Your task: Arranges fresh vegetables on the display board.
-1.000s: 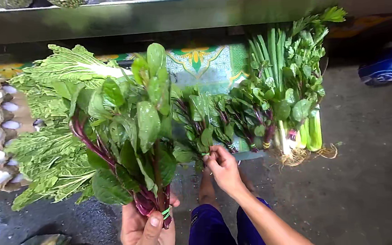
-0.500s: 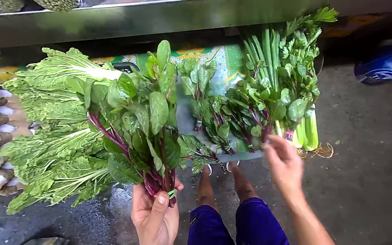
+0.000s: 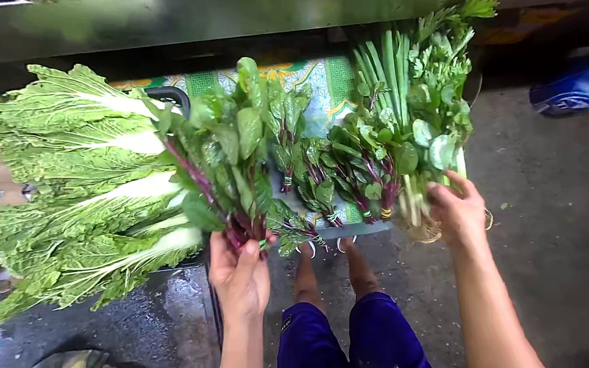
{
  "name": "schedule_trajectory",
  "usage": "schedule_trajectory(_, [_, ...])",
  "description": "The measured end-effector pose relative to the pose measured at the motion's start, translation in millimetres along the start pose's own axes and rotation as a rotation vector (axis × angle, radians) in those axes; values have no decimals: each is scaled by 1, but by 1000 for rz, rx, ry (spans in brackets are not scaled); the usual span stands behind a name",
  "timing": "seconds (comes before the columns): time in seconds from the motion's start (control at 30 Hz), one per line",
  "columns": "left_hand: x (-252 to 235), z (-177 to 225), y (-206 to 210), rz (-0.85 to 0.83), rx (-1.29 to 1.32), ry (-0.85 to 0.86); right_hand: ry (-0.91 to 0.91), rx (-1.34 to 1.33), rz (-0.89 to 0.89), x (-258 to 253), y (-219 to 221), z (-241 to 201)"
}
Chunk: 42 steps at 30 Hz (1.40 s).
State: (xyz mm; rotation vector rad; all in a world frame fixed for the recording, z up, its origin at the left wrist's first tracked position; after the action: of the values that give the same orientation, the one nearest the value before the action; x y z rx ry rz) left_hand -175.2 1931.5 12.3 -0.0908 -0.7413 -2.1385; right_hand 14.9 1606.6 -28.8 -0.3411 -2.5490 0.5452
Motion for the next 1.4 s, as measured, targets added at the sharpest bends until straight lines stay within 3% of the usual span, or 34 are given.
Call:
schedule_trajectory(0.1, [-35, -18, 9, 31, -52, 1, -25, -375, -129, 19, -7, -11])
schedule_trajectory(0.23, [-67, -24, 26, 3, -4, -34, -144, -522, -283, 51, -12, -22])
schedule_trajectory(0.43, [-86, -16, 20, -28, -51, -29, -355, -489, -327, 91, 21, -25])
schedule_trajectory(0.6, [-133, -44, -7, 80, -154, -194, -532, -332, -371, 96, 50, -17])
schedule_trajectory(0.7, [-139, -51, -15, 198, -480, -232, -590, -185, -368, 96, 62, -9])
schedule_trajectory(0.77, [-122, -40, -15, 191, -844, -111, -610, -78, -333, 95, 68, -1])
schedule_trajectory(0.83, [-88, -19, -7, 161, -1011, 72, -607, 17, -308, 94, 74, 8])
schedule_trajectory(0.9, [-44, -11, 12, 117, -886, 105, -569, 58, -305, 94, 78, 14])
schedule_trajectory(1.03, [23, -56, 51, -143, -520, -496, -485, 63, -363, 106, 78, 16])
schedule_trajectory(1.1, [36, -85, 64, -119, -346, -627, -482, 81, -434, 111, 75, 13])
schedule_trajectory(1.2, [39, -111, 74, 24, -205, -611, -555, 94, -492, 109, 60, 14])
schedule_trajectory(1.33, [36, -114, 70, 25, -182, -550, -553, 246, -172, 83, 33, 14])
schedule_trajectory(1.4, [40, -113, 67, 11, -157, -493, -447, 405, -149, 63, 27, 16])
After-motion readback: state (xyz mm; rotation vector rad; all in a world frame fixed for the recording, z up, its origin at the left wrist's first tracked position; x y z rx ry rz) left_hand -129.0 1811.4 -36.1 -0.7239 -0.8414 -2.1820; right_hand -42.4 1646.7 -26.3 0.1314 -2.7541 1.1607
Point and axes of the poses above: each hand's wrist, its own x-axis away from the middle knuckle, its own y-axis out of the palm, z = x × y, the point moved 1 cm from there along -x, towards the middle knuckle, and after that the axes turned 6 degrees about z, right-handed, at the moved point
